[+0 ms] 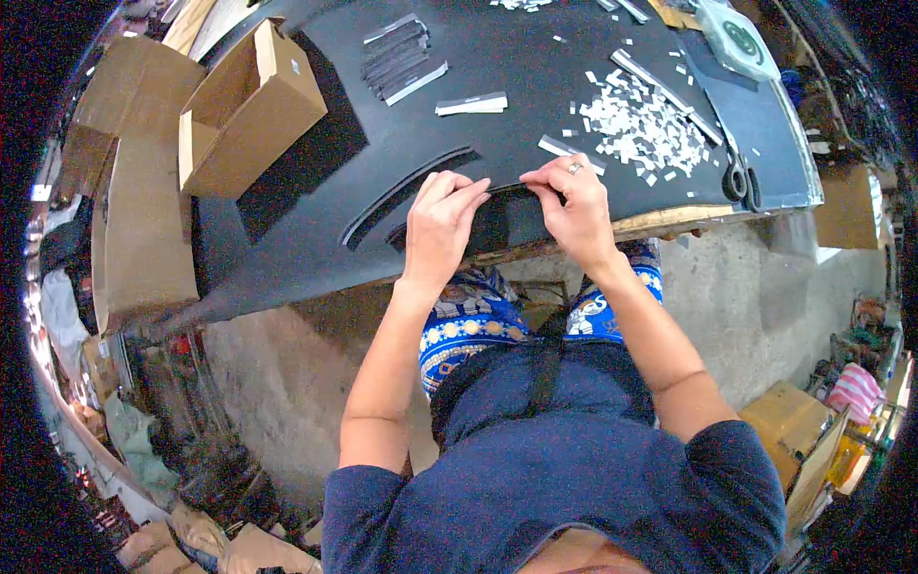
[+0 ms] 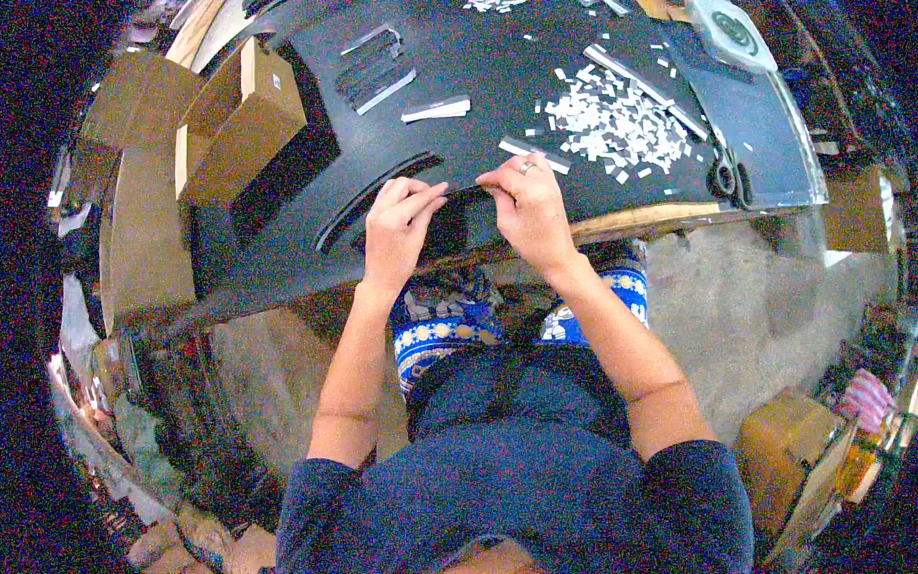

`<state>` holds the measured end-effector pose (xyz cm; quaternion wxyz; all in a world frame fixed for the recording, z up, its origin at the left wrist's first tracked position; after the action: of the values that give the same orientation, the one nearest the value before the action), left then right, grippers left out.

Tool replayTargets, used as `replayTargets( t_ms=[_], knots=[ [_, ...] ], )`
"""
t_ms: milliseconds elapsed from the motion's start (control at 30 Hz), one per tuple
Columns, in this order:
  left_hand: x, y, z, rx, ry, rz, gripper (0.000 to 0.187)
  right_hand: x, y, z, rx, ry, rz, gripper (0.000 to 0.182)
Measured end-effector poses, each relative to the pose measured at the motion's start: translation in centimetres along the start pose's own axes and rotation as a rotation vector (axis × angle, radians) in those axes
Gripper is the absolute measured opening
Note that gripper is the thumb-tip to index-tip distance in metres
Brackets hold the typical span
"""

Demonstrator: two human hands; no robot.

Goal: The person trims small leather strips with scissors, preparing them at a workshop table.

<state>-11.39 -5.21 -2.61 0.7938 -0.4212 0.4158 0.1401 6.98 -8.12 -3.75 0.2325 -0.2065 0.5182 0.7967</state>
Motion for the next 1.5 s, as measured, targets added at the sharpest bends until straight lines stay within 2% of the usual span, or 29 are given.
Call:
replayTargets(
  t_ms=[133,233,333,467,500,733,933,1033,1067,1133,1200,1267,1300,1500],
  knots=[
    [-0.4,0.5,-0.5,0.005,-0.071,-0.02,0.016,-0.5,-0.2,0.1,-0.047,-0.002,-0.044,0.013],
    [-0.5,0.5,-0.5,-0.002,-0.06,-0.037,0.016,-1.0,-0.7,0.4,-0.072,0.07,-0.019,0.011],
    [-0.5,0.8,-0.4,0.006,-0.05,-0.041,0.016,-2.7,-1.0,1.1,-0.047,0.052,-0.036,0.011],
    [-0.5,0.8,-0.4,0.012,-0.042,-0.045,0.014,-6.0,-2.8,1.5,0.22,0.088,-0.328,0.017],
    [-0.5,0.8,-0.4,0.015,-0.043,-0.046,0.014,-6.4,-3.0,1.5,0.25,0.13,-0.299,0.019],
    [-0.7,0.8,-0.3,0.001,-0.025,-0.056,0.013,-6.3,-3.3,2.0,0.274,0.195,-0.392,0.02],
    [-0.7,1.0,-0.3,0.01,-0.018,-0.077,0.013,-6.2,-2.5,2.3,0.346,0.217,-0.255,0.015],
    [-0.7,1.2,-0.1,0.014,-0.013,-0.074,0.012,-6.1,-1.8,2.2,0.208,-0.007,-0.117,0.008],
    [-0.8,1.2,-0.2,0.016,-0.007,-0.077,0.012,-6.2,-1.4,2.2,0.207,-0.001,-0.115,0.008],
    [-0.9,1.1,-0.2,0.009,-0.003,-0.071,0.012,-6.5,-0.6,2.4,-0.009,-0.057,-0.06,0.01],
    [-0.9,1.0,-0.1,0.01,0.002,-0.067,0.013,-5.7,-0.1,2.4,-0.008,0.004,-0.008,0.009],
    [-1.0,1.0,-0.1,0.001,0.009,-0.078,0.013,-4.7,0.4,2.4,-0.197,0.183,-0.041,0.01],
    [-0.9,1.1,-0.2,-0.002,0.008,-0.079,0.013,-4.1,0.2,2.1,-0.175,0.249,-0.067,0.01],
    [-0.8,1.3,-0.2,0.017,0.003,-0.095,0.014,-1.8,-0.1,1.6,-0.163,0.224,-0.206,0.01]
  ],
)
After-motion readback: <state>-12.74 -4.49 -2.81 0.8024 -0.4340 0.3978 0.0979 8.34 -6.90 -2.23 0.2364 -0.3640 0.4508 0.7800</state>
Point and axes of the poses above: each hand's wrist, its own z-axis towards the middle knuckle, its own x-axis out of the palm, y = z × x, the point moved 1 cm from there along z, towards the middle knuckle, and after that the axes turned 13 degrees about y, right-handed, at the moved point
